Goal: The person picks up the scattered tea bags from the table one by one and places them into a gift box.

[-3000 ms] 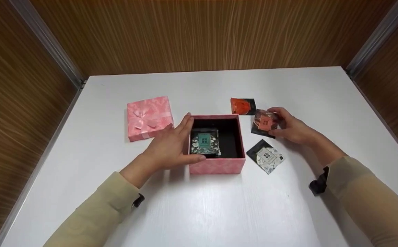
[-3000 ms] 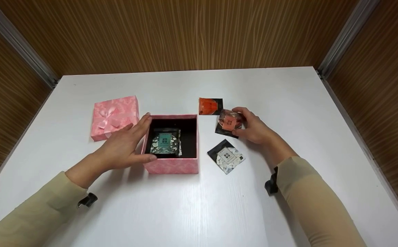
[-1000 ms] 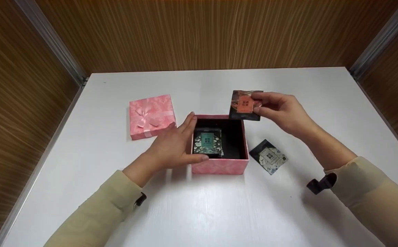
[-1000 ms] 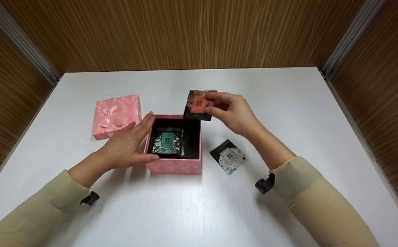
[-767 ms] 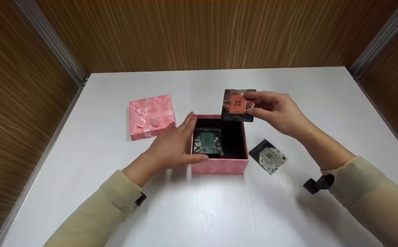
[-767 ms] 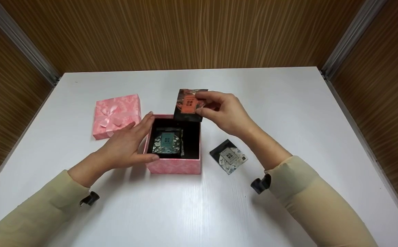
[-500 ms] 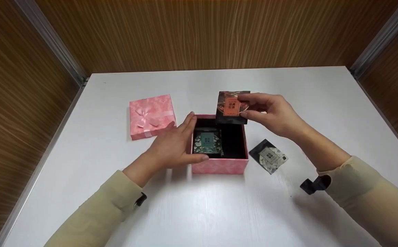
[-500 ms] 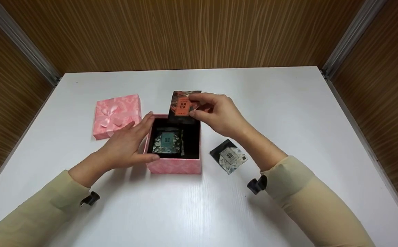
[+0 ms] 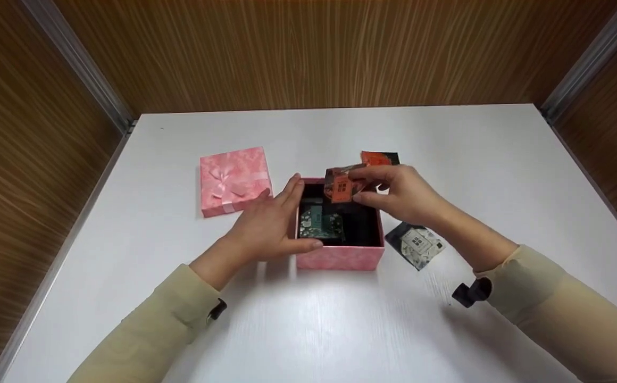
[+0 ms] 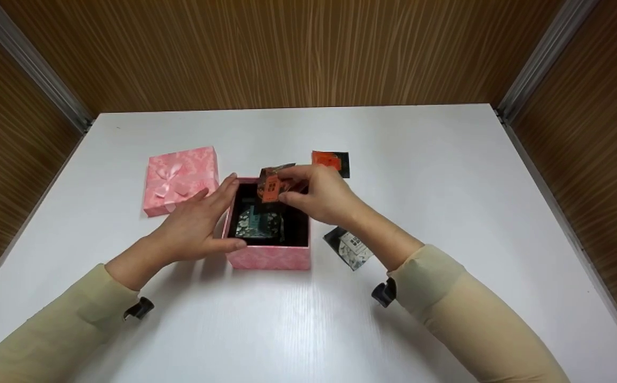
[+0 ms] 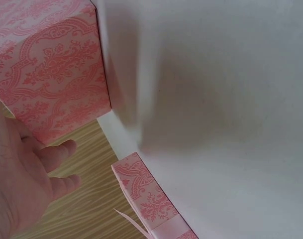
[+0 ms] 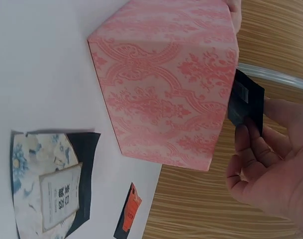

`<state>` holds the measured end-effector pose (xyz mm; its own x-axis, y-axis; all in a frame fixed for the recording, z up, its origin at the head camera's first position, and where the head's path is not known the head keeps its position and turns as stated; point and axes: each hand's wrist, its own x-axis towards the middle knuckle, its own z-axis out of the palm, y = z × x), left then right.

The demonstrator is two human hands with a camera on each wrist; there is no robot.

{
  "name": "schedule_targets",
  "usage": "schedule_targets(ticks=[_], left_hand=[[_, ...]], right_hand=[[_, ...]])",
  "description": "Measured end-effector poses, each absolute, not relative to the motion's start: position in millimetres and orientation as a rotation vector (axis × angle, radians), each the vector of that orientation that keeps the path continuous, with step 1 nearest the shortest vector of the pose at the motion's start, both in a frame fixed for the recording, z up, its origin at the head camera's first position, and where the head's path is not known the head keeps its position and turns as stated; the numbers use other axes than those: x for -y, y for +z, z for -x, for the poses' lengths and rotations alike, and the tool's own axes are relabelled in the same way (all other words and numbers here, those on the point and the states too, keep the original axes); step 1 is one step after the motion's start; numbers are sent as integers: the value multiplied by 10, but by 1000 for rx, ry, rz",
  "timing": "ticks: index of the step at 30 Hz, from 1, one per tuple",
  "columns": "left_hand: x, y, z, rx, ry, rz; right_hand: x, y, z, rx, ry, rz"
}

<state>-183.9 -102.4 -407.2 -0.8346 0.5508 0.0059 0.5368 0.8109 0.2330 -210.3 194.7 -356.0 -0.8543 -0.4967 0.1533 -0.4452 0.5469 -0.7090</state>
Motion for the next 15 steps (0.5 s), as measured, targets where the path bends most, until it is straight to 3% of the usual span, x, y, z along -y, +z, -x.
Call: schedule_targets(ticks=[15], left_hand=[[1033,-4080,1832,-2932,371,-886]], right_hand=[[-1746,-3736,2031,-2676,-1122,1004]])
